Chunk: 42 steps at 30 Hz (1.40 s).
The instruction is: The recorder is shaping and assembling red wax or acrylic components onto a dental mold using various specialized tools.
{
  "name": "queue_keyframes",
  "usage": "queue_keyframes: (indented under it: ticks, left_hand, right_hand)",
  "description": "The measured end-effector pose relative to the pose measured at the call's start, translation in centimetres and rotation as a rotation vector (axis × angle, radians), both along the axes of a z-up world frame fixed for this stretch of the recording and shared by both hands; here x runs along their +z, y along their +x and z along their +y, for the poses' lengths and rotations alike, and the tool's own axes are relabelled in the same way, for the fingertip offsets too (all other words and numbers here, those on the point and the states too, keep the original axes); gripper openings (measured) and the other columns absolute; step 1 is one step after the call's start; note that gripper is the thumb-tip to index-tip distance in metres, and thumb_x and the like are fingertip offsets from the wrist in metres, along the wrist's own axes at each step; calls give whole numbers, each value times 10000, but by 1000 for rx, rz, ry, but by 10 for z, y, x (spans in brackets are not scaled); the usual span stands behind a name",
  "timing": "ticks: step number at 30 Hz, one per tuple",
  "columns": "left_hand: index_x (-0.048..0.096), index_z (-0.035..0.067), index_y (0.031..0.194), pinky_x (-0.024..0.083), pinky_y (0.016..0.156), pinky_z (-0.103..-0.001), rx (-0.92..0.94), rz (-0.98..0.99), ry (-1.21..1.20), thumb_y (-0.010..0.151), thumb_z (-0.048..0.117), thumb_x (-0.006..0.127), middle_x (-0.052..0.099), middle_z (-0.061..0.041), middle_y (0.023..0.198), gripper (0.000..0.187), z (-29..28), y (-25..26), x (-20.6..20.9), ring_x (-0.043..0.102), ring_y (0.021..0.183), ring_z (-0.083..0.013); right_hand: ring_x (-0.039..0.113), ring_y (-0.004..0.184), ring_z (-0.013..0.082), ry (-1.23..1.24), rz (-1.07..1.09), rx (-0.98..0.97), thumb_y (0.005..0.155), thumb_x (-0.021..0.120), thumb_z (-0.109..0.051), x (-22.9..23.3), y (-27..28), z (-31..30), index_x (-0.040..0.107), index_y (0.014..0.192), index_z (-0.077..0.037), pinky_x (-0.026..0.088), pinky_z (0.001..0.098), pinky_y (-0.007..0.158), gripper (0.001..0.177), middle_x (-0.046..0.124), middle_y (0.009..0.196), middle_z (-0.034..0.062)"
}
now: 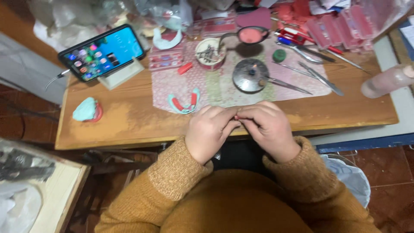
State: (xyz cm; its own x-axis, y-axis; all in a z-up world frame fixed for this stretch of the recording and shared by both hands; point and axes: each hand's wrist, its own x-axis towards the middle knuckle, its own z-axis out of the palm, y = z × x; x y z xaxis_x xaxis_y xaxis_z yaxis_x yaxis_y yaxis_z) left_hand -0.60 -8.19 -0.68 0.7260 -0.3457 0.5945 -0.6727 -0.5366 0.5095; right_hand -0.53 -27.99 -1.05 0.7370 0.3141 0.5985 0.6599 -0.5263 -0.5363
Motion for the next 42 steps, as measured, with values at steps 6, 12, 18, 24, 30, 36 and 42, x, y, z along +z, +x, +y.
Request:
queue_keyframes:
  ticks: [6,12,18,24,30,36,42]
  left_hand:
    - [756,75,908,531,706,-428,-17,36,26,863,218,792,686,-102,814,153,-23,21,-2,670,775,-315]
    - [772,62,887,537,617,-420,166,140,145,856,205,790,657,-119,796,147,-24,22,-2,672,708,-317]
    - [760,35,954,531,631,-422,179,175,77,830,198,799,665,-127,838,208,-24,25,-3,671,723,-330]
    - [751,48,918,526,644,-434,226,172,65,876,178,776,670,-132,848,139,-27,28,-11,673,746,-340]
    - [710,26,841,504,629,-468,261,149,126,899,177,767,634,-156,800,171,-29,31,-12,645,714,-371]
    - [691,28,849,514,629,-458,253,122,106,885,165,756,632,-151,818,156,-30,29,-10,649,721,-368]
    - [679,29,821,510,620,-464,253,154,112,895,162,744,621,-154,805,166,-30,29,-7,642,697,-369]
  right_hand:
    - [695,920,309,-94,11,-202,824,810,-114,0,9,-48,722,1003,-68,552,402,829,205,723,975,120]
    - [676,973,349,-431,-19,-625,994,786,-150,-19,31,-162,734,1078,-78,533,466,919,122,721,1014,143]
    - [677,935,336,-616,8,-533,990,736,-98,-10,37,-169,737,1131,-76,522,437,858,143,707,961,146]
    - [633,992,368,-493,-149,-594,951,683,-8,3,26,-144,680,1112,-23,511,457,905,161,654,1012,179]
    - [660,771,348,-143,87,-393,976,725,-127,-7,-16,-51,663,1094,-60,531,427,692,150,663,896,174]
    - [655,630,300,-298,12,-309,922,721,-102,4,-15,-11,720,1146,-100,513,406,576,223,663,735,112]
    - [656,638,274,-344,-32,-291,923,686,-57,12,-16,-5,740,1098,-125,514,382,580,196,670,749,91]
